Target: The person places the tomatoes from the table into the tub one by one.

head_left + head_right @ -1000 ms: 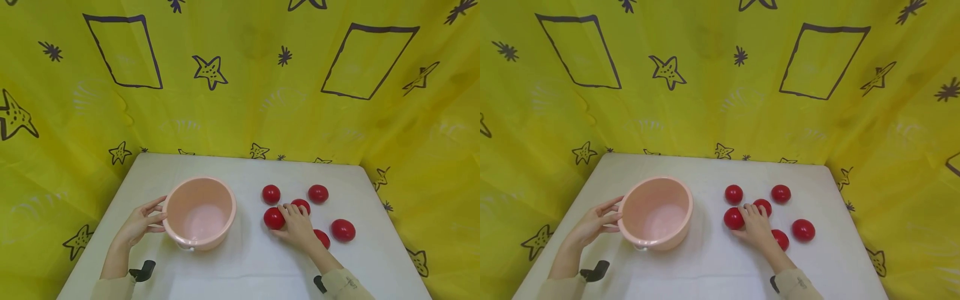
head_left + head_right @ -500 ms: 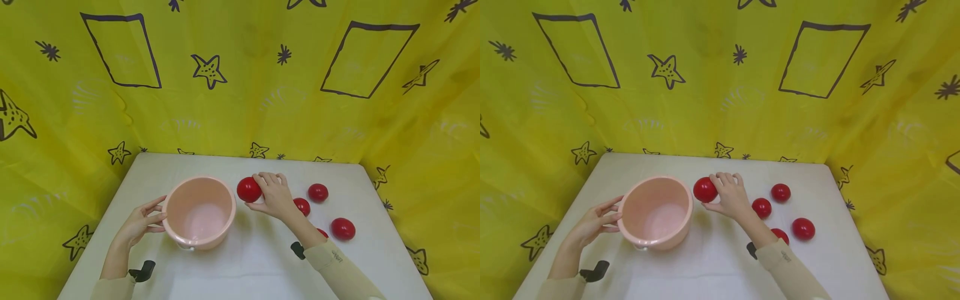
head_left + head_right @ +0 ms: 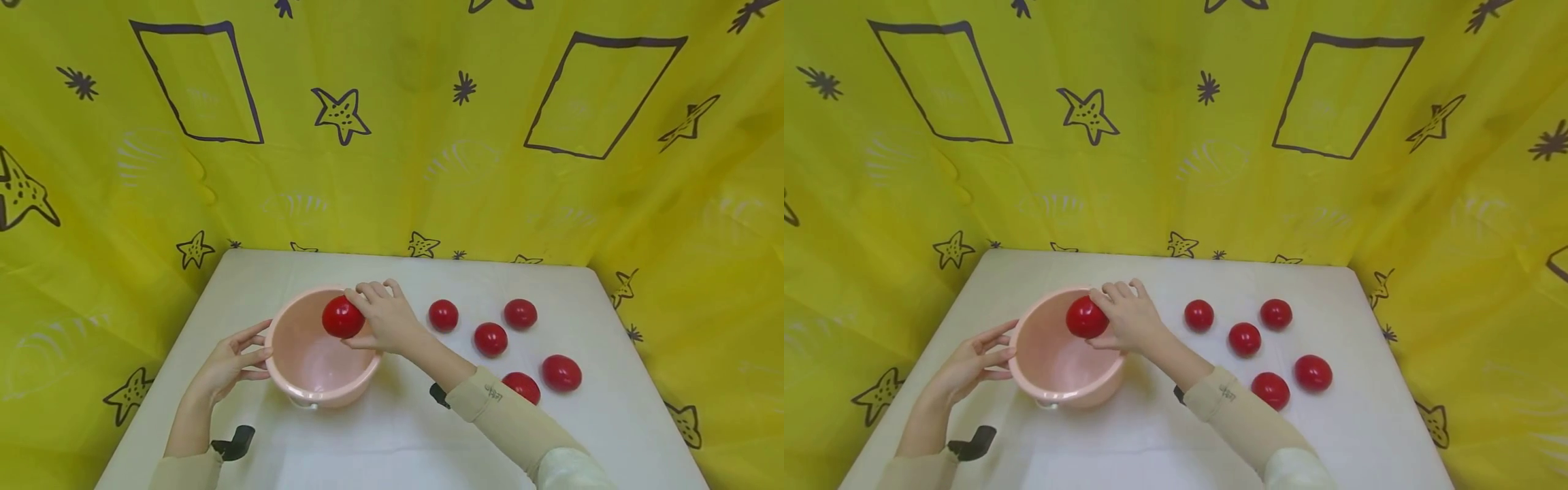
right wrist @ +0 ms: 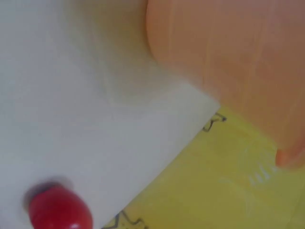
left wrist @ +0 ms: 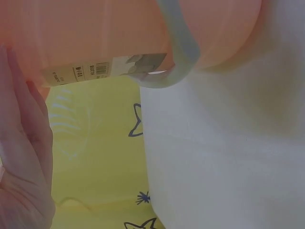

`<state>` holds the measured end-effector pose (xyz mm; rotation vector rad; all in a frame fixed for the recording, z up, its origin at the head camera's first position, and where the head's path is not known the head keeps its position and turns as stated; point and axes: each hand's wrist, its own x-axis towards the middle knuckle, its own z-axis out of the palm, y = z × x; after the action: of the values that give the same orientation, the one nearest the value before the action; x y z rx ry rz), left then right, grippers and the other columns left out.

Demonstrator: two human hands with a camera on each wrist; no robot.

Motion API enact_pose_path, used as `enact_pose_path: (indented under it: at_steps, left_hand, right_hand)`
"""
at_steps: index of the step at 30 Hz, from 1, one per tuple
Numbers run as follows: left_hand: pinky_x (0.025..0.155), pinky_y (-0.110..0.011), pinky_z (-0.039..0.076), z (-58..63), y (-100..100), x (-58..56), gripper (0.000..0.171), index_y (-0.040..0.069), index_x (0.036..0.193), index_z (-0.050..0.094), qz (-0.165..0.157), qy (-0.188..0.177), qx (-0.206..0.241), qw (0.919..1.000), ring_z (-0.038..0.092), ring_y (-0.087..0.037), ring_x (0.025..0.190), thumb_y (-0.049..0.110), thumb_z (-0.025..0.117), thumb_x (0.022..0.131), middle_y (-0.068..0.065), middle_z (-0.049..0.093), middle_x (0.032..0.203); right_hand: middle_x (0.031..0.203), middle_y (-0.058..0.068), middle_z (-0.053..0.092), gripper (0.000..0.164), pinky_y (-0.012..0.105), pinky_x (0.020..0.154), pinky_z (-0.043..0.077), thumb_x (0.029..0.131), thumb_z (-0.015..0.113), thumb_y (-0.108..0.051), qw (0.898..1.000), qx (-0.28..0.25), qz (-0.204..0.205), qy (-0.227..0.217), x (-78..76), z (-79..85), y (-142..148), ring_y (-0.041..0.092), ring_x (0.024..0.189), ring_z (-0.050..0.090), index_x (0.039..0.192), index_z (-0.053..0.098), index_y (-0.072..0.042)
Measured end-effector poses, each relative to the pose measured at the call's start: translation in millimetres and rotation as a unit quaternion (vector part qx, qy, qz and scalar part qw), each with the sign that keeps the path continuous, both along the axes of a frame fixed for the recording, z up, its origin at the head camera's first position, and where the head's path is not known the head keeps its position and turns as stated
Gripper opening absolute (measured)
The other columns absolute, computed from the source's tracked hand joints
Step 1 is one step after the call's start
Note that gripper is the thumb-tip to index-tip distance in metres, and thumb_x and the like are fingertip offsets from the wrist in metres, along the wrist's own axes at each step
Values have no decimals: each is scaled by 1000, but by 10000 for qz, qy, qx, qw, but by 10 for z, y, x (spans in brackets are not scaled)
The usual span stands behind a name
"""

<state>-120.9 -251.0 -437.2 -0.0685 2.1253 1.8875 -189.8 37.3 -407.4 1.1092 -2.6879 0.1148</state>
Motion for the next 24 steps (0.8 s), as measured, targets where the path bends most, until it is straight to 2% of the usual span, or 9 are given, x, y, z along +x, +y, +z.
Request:
enact_pose_path:
  at_steps: [6, 10, 24]
  left_hand:
    - [67, -35, 56, -14, 3, 11, 65, 0, 141, 28, 1, -45, -55, 10000, 65, -18, 71, 10, 62, 86, -6, 53, 98]
    - [68, -35, 56, -19, 9, 17, 65, 1, 141, 29, 6, -91, -112, 9999, 65, -19, 73, 11, 62, 87, -8, 52, 100]
    - [67, -35, 56, -3, 10, 5, 65, 1, 141, 29, 53, -102, -177, 9998, 65, -20, 73, 13, 62, 87, -7, 52, 100]
  right_hand:
    - [125, -1, 46, 72, 39, 99, 32, 77, 53, -65, 9978, 555, 351, 92, 24, -104, -308, 16, 117, 38, 133, 40, -22]
    - [128, -2, 45, 74, 40, 104, 29, 76, 53, -65, 9948, 909, 464, -36, 35, -169, -470, 15, 120, 36, 136, 37, -24]
    - [136, -4, 40, 79, 40, 110, 24, 76, 55, -65, 9755, 2052, 538, -591, -34, -321, -761, 15, 125, 32, 142, 28, -30]
